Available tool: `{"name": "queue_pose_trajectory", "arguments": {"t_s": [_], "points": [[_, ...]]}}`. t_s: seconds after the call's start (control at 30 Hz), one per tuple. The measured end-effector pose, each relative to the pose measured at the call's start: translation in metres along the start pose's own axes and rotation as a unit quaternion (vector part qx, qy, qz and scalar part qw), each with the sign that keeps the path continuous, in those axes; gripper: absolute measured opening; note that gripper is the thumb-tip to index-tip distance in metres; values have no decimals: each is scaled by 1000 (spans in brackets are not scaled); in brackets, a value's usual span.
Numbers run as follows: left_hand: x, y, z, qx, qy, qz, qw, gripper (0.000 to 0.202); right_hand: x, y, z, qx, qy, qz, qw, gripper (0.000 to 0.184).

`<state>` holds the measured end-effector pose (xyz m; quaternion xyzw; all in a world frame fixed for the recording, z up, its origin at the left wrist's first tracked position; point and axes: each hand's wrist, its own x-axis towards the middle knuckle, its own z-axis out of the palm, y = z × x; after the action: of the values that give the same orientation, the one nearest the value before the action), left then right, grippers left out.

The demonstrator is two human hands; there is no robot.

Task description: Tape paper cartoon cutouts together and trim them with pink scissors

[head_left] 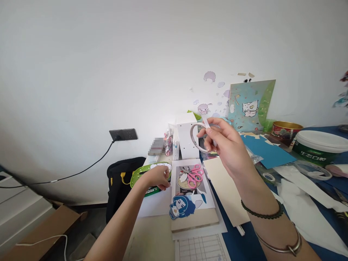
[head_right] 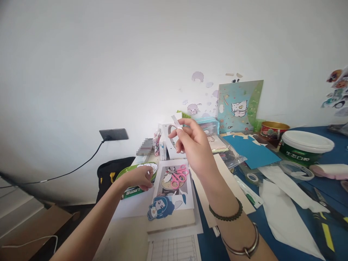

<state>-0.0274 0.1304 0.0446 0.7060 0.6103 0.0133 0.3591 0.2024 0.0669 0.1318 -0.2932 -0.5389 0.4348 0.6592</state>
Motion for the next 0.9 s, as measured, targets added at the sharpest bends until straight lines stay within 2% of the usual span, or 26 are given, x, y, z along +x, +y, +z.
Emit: {"name": "queue_pose_trajectory", "arguments": {"t_s": [0.1, 0.17, 0.27, 0.3, 0.37, 0.4, 0.47, 0.53, 0.6, 0.83, 0.9], "points": [[-17, 12, -10, 16, 76, 35, 996, 18, 0, 1, 1, -5, -5, 0, 1000, 12], [-31, 26, -15, 26, 159, 76, 984, 14, 0, 2, 2, -21, -16, 13, 1000, 15], [-52, 48, -12, 26, 281, 135, 950, 13, -1, 3, 5, -69, -49, 56, 995, 23], [-58, 54, -9, 22, 344, 147, 927, 14, -1, 4, 6, -80, -59, 67, 993, 26], [-66, 61, 0, 53, 535, 219, 814, 10, -3, 6, 9, -83, -74, 76, 991, 30], [-68, 63, 4, 89, 595, 255, 757, 8, -3, 6, 11, -77, -81, 77, 991, 31], [-71, 63, 10, 147, 659, 336, 657, 12, -6, 7, 13, -63, -92, 79, 991, 32], [-73, 62, 11, 175, 670, 404, 598, 18, -8, 7, 15, -56, -106, 91, 989, 30], [-75, 61, 9, 177, 663, 447, 574, 24, -10, 7, 17, -56, -122, 108, 985, 27], [-74, 60, 6, 181, 641, 502, 551, 32, -11, 10, 21, -42, -127, 116, 984, 21], [-75, 62, 8, 182, 643, 492, 557, 31, -10, 10, 21, -33, -126, 117, 985, 21]]}}
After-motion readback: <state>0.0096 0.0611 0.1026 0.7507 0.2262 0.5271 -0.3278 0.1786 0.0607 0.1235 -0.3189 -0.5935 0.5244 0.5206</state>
